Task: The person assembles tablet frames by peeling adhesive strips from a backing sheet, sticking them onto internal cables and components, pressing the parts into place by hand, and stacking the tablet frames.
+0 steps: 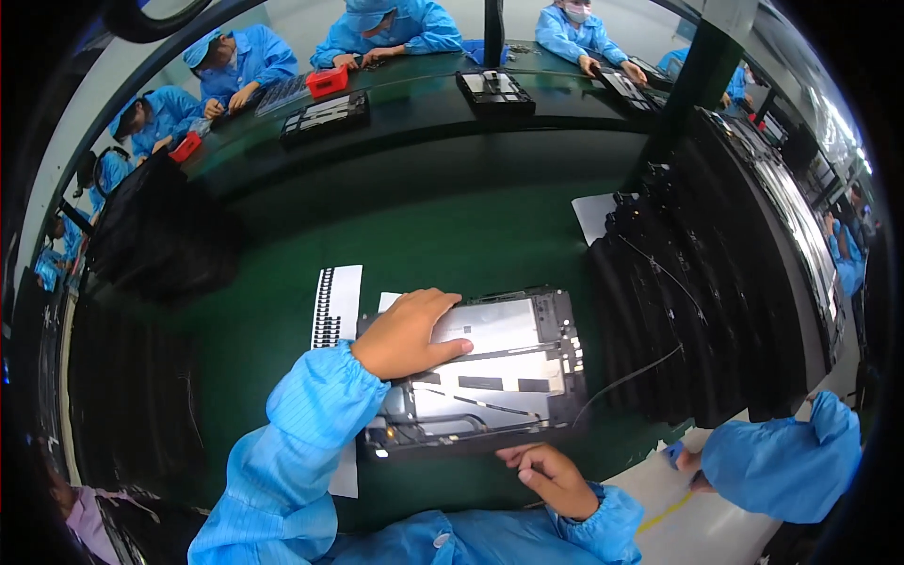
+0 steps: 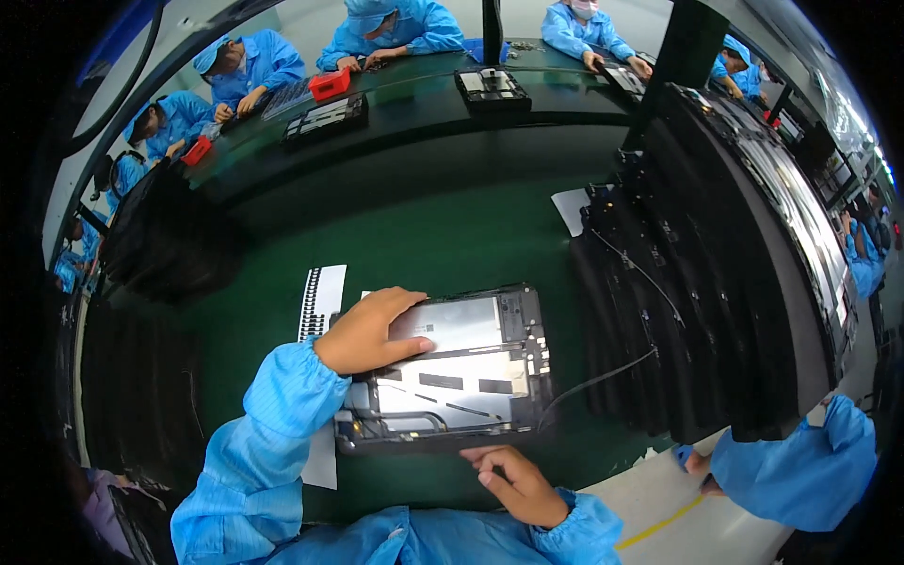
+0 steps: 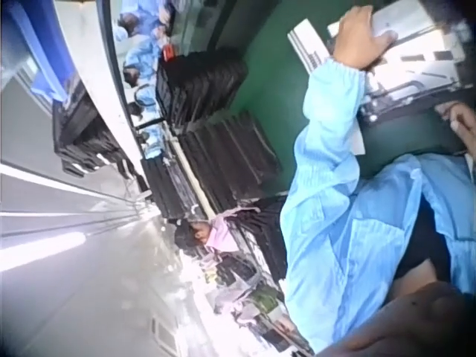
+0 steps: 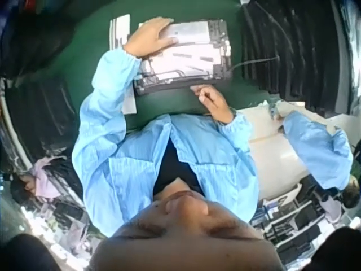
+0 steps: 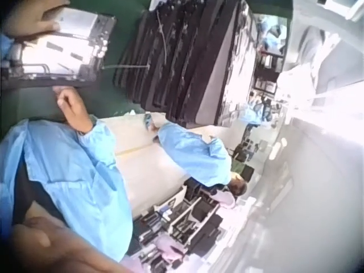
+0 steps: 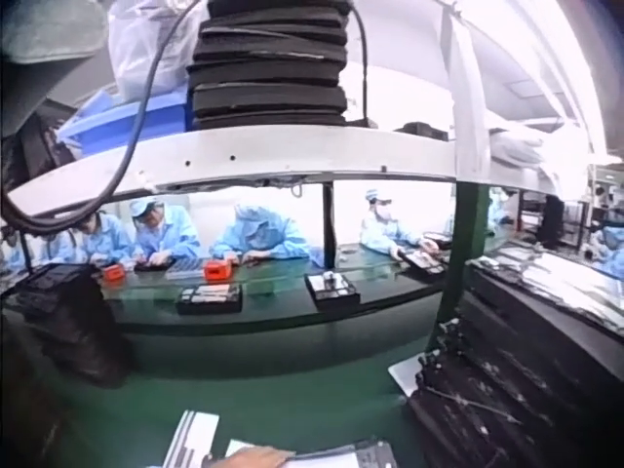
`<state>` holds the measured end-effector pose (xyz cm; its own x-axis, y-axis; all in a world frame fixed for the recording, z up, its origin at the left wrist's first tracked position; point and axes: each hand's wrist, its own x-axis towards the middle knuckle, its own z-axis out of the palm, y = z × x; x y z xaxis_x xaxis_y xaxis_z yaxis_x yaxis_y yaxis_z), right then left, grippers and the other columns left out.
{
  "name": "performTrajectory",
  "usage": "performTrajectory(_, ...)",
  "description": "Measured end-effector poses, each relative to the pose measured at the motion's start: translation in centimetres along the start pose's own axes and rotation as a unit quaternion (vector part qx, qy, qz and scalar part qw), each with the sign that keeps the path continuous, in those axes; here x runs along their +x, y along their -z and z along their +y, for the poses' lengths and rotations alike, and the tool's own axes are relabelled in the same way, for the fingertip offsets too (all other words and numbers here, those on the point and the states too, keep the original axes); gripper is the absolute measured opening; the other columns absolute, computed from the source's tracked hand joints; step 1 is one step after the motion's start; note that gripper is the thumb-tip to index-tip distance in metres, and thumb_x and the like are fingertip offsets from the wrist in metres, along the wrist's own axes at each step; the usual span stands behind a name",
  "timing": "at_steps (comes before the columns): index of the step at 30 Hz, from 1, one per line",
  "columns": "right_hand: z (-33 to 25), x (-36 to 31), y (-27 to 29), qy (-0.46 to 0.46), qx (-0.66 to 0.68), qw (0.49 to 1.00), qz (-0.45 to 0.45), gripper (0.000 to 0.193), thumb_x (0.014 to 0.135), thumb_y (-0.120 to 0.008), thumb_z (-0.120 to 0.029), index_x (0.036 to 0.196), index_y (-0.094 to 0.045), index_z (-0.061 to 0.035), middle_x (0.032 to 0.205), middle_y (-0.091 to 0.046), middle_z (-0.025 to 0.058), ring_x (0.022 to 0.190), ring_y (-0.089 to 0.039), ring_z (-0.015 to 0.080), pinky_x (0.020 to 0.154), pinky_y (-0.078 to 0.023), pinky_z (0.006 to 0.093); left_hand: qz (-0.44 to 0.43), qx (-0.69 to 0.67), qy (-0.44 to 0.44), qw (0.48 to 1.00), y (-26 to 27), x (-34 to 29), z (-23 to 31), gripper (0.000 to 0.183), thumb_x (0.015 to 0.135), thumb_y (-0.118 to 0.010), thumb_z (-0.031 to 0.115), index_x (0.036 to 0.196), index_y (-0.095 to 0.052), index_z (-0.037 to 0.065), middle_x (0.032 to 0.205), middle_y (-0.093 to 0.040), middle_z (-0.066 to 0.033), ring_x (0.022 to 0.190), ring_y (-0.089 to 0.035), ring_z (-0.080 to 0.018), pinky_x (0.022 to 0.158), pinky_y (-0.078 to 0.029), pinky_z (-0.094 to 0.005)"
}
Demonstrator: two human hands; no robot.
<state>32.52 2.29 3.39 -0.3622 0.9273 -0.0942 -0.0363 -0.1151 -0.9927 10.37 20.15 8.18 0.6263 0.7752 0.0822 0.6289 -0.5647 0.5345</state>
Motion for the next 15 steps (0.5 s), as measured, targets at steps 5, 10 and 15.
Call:
performTrajectory(5,-1.2,0.9,0.7,0.002,-0.030,0.996,0.082,0.006,0.084,-0.051,-0.005,0.087,-0.049,-0.0002,0.096,-0.054,0.0128,0.090,-0.053,0.0186,0.081,-0.041,0.0292,0.038,0.010,-0.019,0.999,-0.3,0.2,0.9,0.047,0.076,-0.060,0.027,0.110,-0.050,-0.005,0.101,-0.052,-0.0178,0.093,-0.049,-0.0305,0.086,-0.037,-0.0362)
performTrajectory(10,-1.7,0.8,2.2,-0.067,-0.027,0.997,-0.007,0.008,0.084,-0.051,-0.006,0.089,-0.049,0.0000,0.105,-0.056,0.0148,0.089,-0.054,0.0177,0.078,-0.044,0.0280,0.042,0.005,-0.026,0.999,-0.3,-1.5,1.0,0.049,0.074,-0.062,0.021,0.115,-0.047,-0.004,0.116,-0.046,-0.0190,0.108,-0.042,-0.0318,0.092,-0.031,-0.0388)
performTrajectory(15,-4.8,0.4,2.1,0.006,-0.061,0.998,0.001,0.006,0.083,-0.051,-0.003,0.086,-0.048,0.0004,0.101,-0.056,0.0156,0.086,-0.056,0.0198,0.075,-0.045,0.0292,0.181,-0.064,0.060,0.980,0.0,-10.1,3.2,0.081,0.058,-0.077,0.024,0.126,-0.037,0.004,0.129,-0.033,-0.0201,0.118,-0.032,-0.0382,0.097,-0.027,-0.0432)
